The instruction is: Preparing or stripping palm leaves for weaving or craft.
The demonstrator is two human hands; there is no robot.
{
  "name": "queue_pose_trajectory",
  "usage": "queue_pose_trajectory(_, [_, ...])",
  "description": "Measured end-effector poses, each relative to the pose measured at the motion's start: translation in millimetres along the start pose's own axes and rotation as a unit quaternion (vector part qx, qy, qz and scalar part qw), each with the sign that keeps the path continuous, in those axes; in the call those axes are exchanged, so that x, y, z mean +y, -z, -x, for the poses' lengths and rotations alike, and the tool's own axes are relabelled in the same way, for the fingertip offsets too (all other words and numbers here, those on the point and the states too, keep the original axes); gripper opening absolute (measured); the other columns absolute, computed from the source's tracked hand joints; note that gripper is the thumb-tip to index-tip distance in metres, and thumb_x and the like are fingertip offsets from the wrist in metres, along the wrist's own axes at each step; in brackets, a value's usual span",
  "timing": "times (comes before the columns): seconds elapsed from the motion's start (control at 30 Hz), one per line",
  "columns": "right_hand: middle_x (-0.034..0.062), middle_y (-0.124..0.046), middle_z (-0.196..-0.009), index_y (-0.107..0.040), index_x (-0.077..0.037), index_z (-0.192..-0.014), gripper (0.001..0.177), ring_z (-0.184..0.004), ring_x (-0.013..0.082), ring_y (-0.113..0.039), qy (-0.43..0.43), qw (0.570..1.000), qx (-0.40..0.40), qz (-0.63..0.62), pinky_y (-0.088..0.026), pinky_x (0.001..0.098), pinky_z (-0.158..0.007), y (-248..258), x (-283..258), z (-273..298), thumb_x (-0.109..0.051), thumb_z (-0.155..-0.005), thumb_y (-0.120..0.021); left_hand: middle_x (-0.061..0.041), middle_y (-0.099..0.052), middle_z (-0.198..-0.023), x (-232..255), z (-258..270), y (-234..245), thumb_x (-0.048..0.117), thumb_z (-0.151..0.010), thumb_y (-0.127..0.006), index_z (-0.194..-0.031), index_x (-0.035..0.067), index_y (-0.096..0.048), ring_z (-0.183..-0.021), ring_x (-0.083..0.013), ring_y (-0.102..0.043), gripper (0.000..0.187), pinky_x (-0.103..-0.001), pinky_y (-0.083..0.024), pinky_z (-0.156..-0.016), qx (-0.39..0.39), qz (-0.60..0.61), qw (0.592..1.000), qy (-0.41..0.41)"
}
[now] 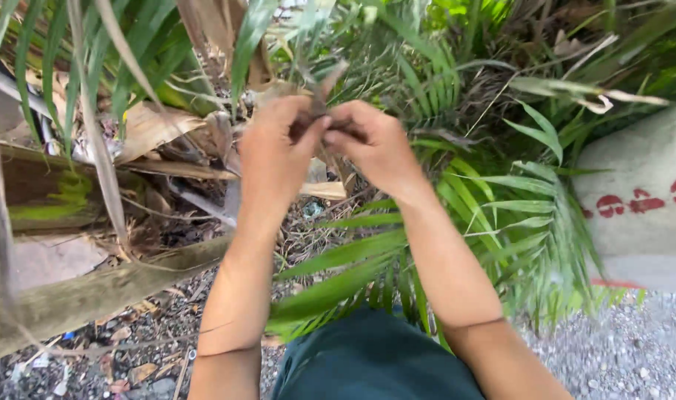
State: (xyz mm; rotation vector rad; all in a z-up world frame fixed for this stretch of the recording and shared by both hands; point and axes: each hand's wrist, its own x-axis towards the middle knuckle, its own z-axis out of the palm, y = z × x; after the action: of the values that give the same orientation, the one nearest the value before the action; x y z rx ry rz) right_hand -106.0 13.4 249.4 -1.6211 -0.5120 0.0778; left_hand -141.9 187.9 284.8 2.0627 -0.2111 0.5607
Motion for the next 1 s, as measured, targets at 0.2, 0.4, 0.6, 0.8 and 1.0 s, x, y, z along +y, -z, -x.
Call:
queue_pose_trajectory(0.2, [0.0002, -0.071, -0.108, -0.064, 0.0, -0.121, 0.021, -0.095, 0.0064, -0.067, -0.056, 0.984, -0.011, -0.17, -0.058, 0.0247, -0.084, -62, 12, -11, -0.001, -0.1, -0.062, -0.02, -0.062, -0.103, 26, 1, 52, 0.005, -0.077, -0.079, -0.123, -0.004, -0.064, -0.089, -0.0356, -0.066, 0.05, -0.041, -0.054, -0.075, 0.093, -0.159, 0.972, -0.143])
queue_pose_trajectory(0.4, [-0.0007, -0.069, -0.09, -0.068, -0.001, -0.103, 0.007, -0.082, 0.0058, -0.064, -0.048, 0.983, 0.145, -0.102, -0.056, 0.0236, -0.075, -26, 15, -16, -0.007, -0.104, -0.064, -0.01, -0.068, -0.122, -12, -6, 12, 0.009, -0.099, -0.075, -0.125, 0.004, -0.068, -0.089, -0.0131, -0.072, 0.027, -0.03, -0.058, -0.083, -0.022, 0.101, 0.993, -0.063])
queue_pose_trajectory(0.6, [0.0, -0.069, -0.087, -0.07, -0.002, -0.103, 0.015, -0.075, 0.007, -0.064, -0.085, 0.954, 0.282, 0.046, -0.055, 0.0243, -0.064, 80, 54, -4, -0.015, -0.105, -0.063, -0.005, -0.061, -0.066, -18, -25, -68, 0.026, -0.105, -0.076, -0.095, 0.001, -0.074, -0.062, -0.0095, -0.05, 0.027, -0.029, -0.043, -0.058, -0.128, 0.096, 0.984, 0.081])
queue_pose_trajectory(0.8, [0.0082, -0.074, -0.085, -0.068, -0.001, -0.109, 0.018, -0.062, 0.0136, -0.073, -0.242, 0.942, 0.183, 0.141, -0.06, 0.0298, -0.055, 132, 112, -14, -0.014, -0.101, -0.059, -0.001, -0.075, -0.079, -31, -52, -146, 0.029, -0.097, -0.066, -0.118, 0.013, -0.069, -0.067, -0.0067, -0.07, 0.027, -0.025, -0.055, -0.064, -0.198, 0.219, 0.951, 0.091])
queue_pose_trajectory(1.0, [0.0137, -0.074, -0.107, -0.071, -0.012, -0.116, 0.023, -0.09, 0.0288, -0.072, -0.372, 0.825, 0.037, 0.424, -0.056, 0.0443, -0.085, 132, 151, -23, -0.025, -0.098, -0.064, -0.006, -0.078, -0.095, -79, -58, -204, 0.025, -0.094, -0.068, -0.113, 0.018, -0.073, -0.083, -0.0241, -0.075, 0.02, -0.036, -0.057, -0.075, -0.279, 0.053, 0.959, 0.02])
